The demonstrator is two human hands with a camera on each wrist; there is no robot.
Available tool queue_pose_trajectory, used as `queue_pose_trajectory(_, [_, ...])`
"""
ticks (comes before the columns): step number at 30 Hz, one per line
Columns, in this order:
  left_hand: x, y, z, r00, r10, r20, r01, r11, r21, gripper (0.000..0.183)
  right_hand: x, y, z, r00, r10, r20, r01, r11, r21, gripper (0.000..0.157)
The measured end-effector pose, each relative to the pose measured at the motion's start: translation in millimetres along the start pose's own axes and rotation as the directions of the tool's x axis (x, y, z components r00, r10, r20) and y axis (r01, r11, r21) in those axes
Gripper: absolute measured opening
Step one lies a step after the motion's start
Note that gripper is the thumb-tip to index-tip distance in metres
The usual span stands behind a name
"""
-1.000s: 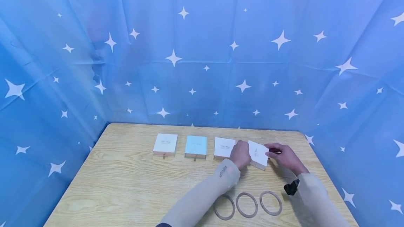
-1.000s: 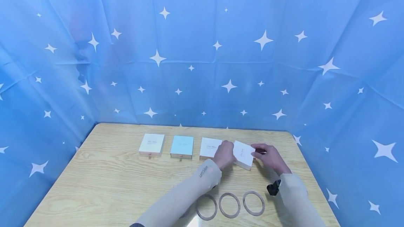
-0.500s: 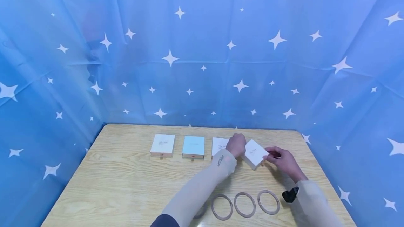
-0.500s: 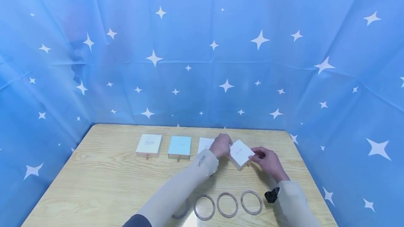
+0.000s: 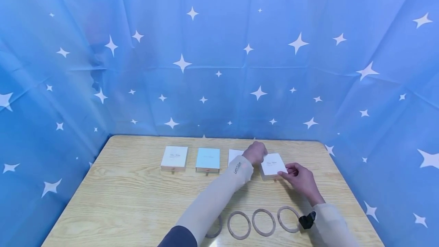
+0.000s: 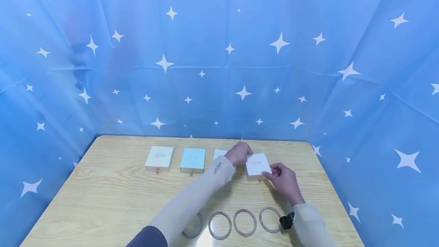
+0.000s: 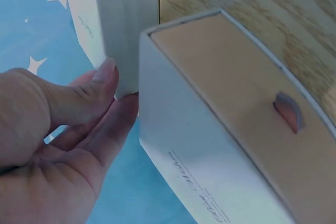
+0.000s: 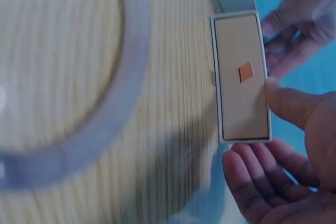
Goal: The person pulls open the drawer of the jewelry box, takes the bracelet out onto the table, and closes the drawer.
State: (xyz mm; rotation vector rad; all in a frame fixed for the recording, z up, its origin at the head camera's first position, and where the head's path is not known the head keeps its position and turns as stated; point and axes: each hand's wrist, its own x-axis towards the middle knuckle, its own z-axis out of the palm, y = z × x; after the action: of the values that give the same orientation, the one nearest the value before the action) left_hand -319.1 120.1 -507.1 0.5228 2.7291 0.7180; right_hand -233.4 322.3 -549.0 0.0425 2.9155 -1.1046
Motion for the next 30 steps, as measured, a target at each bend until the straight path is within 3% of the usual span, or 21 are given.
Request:
queue_pose_trajectory(3, [-0.9, 0.8, -1.0, 1.0, -0.008, 0.008, 0.008, 1.0, 0.003, 0.046, -5.3, -6.9, 3.7, 0.999, 0.032, -0.022, -0.032, 0.999, -0.008, 0.058])
queue_pose_trajectory(8, [-1.4, 0.2, 0.8, 1.0, 0.005, 0.029, -0.005, 1.0, 0.021, 0.051, -13.0, -15.6, 11.2, 0.995, 0.081, -0.054, -0.081, 0.997, 0.002, 0.058])
queue_pose_trajectory(18, [-0.8, 2.3, 0.5, 0.999, 0.04, 0.016, -0.041, 0.997, 0.064, 0.049, -15.9, -25.2, 13.4, 0.989, 0.11, -0.098, -0.109, 0.994, 0.011, 0.058])
queue_pose_trajectory(22, [2.9, 2.9, 2.0, 0.998, 0.06, 0.018, -0.061, 0.996, 0.071, 0.029, -16.4, -25.4, 13.2, 0.988, 0.12, -0.1, -0.12, 0.993, 0.008, 0.056])
queue_pose_trajectory(26, [6.4, 2.1, 3.5, 0.998, 0.052, 0.032, -0.053, 0.997, 0.052, 0.047, -15.5, -25.2, 14.1, 0.987, 0.127, -0.096, -0.127, 0.992, -0.002, 0.055])
queue_pose_trajectory(30, [5.7, 2.2, 1.5, 1.0, 0.024, 0.015, -0.025, 0.999, 0.047, 0.028, -15.1, -25.9, 15.6, 0.986, 0.138, -0.096, -0.138, 0.99, -0.001, 0.053])
